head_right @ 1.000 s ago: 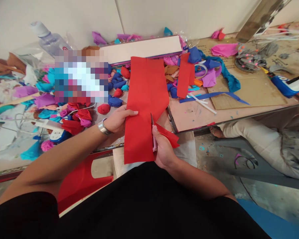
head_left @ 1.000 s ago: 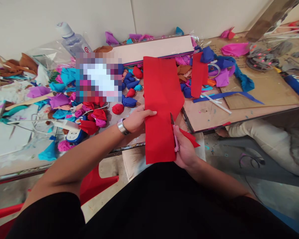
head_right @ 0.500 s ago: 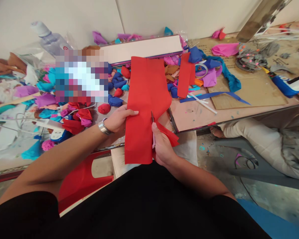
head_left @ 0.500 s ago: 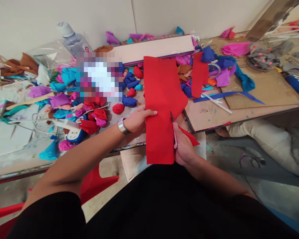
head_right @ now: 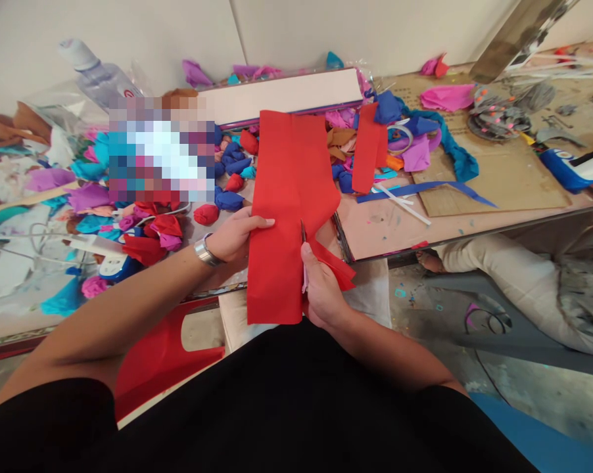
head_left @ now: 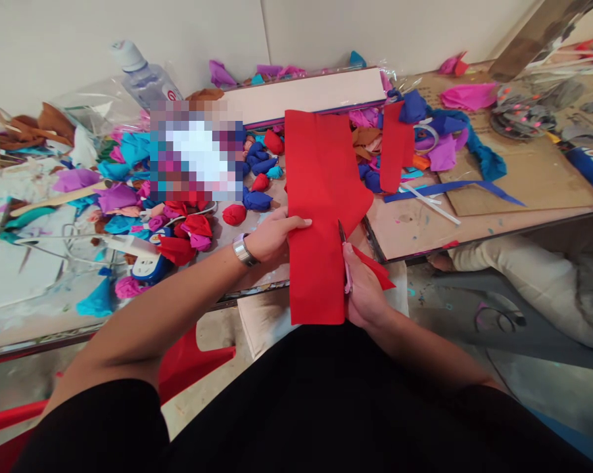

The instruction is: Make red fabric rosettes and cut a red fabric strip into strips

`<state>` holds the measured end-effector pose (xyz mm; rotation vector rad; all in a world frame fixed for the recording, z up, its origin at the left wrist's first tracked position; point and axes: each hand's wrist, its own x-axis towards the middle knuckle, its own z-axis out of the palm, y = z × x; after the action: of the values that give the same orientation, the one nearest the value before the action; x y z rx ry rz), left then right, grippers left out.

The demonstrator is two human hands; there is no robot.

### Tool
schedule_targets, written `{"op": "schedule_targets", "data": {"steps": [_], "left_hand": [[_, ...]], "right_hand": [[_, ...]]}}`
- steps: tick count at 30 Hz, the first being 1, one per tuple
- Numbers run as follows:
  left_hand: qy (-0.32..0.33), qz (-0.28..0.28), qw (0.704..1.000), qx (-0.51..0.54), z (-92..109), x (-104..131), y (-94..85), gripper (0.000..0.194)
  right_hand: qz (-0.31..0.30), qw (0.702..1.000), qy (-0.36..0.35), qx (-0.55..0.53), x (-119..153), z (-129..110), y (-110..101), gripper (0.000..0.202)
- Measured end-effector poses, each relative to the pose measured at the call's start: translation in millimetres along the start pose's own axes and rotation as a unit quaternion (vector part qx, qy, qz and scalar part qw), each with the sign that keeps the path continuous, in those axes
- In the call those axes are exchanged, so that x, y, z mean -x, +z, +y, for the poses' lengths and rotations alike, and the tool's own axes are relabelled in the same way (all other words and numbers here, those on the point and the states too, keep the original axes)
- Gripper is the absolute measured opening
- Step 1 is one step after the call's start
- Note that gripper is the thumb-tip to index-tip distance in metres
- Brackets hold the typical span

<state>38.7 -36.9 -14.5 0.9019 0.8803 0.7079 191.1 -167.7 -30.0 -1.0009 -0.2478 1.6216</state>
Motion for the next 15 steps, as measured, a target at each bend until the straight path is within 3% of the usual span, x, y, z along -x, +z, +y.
{"op": "schedule_targets", "data": {"steps": [8, 15], "left_hand": [[0.005, -0.004, 1.0, 0.009, 1.3, 1.0, 0.9, 0.036], [0.005, -0.003, 1.0, 0.013, 0.8, 1.7, 0.9, 0.036]], "right_hand": [[-0.014, 1.0, -0.006, 0.001, 0.4, -0.4, 2.4, 0.044], [0.009, 1.0, -0.015, 0.014, 0.0, 0.4, 2.1, 0.045]]}}
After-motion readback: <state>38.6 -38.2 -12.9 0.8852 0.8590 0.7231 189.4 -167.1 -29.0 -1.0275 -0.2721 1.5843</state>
